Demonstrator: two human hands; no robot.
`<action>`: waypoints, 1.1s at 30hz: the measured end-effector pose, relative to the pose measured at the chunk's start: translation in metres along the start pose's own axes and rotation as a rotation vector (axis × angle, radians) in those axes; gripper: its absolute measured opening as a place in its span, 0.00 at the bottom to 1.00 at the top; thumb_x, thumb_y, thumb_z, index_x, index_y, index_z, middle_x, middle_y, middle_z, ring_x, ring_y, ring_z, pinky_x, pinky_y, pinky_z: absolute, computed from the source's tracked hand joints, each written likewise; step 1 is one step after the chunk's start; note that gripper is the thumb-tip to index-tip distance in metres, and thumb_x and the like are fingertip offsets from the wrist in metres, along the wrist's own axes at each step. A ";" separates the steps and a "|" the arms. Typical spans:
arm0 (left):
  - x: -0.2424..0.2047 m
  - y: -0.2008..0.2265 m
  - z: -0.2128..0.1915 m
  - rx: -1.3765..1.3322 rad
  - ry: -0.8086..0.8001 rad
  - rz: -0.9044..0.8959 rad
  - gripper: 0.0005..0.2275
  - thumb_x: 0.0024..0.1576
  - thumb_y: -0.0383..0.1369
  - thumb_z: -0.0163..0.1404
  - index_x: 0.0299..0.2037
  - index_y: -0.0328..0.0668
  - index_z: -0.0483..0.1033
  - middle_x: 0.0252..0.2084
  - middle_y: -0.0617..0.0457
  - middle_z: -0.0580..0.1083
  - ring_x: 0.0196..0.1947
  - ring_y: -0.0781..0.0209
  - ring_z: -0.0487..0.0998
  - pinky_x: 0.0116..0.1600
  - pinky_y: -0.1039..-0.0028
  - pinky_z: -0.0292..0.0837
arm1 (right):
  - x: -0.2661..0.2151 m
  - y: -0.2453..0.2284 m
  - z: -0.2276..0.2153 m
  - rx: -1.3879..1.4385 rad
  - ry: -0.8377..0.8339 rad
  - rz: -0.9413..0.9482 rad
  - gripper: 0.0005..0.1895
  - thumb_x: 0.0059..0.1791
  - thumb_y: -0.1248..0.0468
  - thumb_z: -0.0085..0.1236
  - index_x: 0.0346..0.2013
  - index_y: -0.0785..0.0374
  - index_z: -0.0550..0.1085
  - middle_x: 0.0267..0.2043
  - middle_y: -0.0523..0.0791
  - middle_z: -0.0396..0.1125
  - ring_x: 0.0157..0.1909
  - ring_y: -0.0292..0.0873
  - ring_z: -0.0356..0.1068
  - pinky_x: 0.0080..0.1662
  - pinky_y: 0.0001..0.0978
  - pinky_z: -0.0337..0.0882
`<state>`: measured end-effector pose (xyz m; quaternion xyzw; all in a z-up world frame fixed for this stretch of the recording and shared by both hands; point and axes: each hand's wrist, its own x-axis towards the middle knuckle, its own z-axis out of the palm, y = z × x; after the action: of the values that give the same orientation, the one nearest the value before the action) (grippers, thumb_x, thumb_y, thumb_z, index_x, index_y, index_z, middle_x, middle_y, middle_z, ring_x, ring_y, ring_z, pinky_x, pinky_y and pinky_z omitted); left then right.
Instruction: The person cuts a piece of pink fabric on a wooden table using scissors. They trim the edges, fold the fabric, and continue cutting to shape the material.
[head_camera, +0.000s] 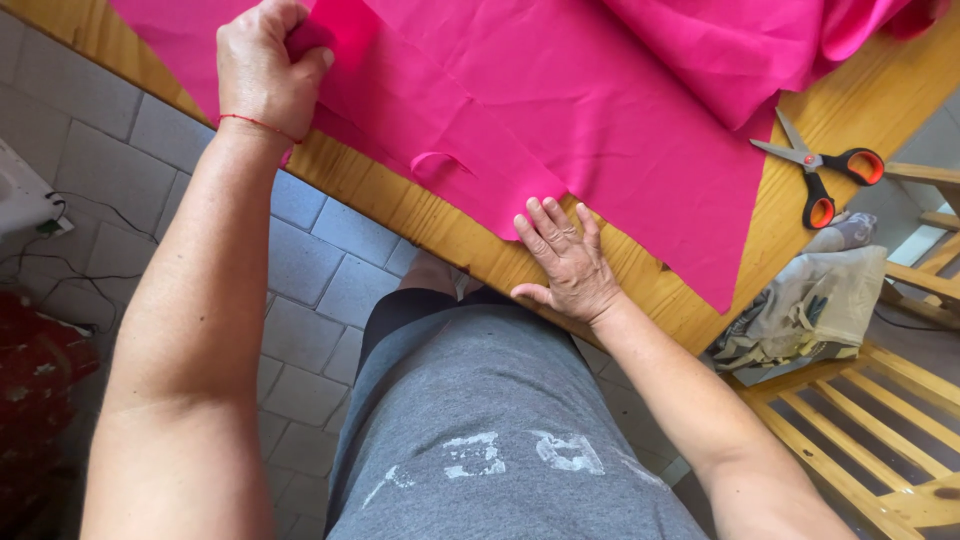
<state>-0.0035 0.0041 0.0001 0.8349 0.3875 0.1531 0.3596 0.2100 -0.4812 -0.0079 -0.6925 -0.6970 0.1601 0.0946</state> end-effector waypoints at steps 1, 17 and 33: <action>0.000 0.001 0.000 -0.017 0.003 0.013 0.09 0.55 0.22 0.65 0.42 0.49 0.88 0.43 0.62 0.89 0.40 0.65 0.87 0.40 0.66 0.83 | 0.000 0.001 0.000 -0.007 -0.014 0.003 0.62 0.60 0.20 0.59 0.95 0.56 0.56 0.98 0.51 0.45 0.98 0.56 0.42 0.90 0.70 0.34; 0.002 -0.030 0.002 0.257 -0.009 -0.005 0.07 0.53 0.33 0.67 0.40 0.57 0.87 0.39 0.61 0.89 0.37 0.50 0.88 0.41 0.53 0.81 | -0.010 0.012 -0.002 -0.019 -0.046 -0.034 0.63 0.58 0.25 0.69 0.94 0.57 0.58 0.98 0.51 0.48 0.98 0.55 0.44 0.90 0.69 0.28; -0.003 -0.005 -0.011 0.197 -0.128 -0.204 0.10 0.54 0.29 0.69 0.38 0.54 0.80 0.36 0.61 0.82 0.35 0.54 0.80 0.37 0.53 0.75 | -0.010 0.013 0.000 0.011 -0.013 -0.034 0.61 0.58 0.25 0.65 0.94 0.58 0.59 0.97 0.52 0.48 0.98 0.55 0.43 0.91 0.68 0.29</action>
<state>-0.0138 0.0093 0.0041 0.8305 0.4596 0.0236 0.3137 0.2226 -0.4914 -0.0114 -0.6789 -0.7084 0.1671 0.0966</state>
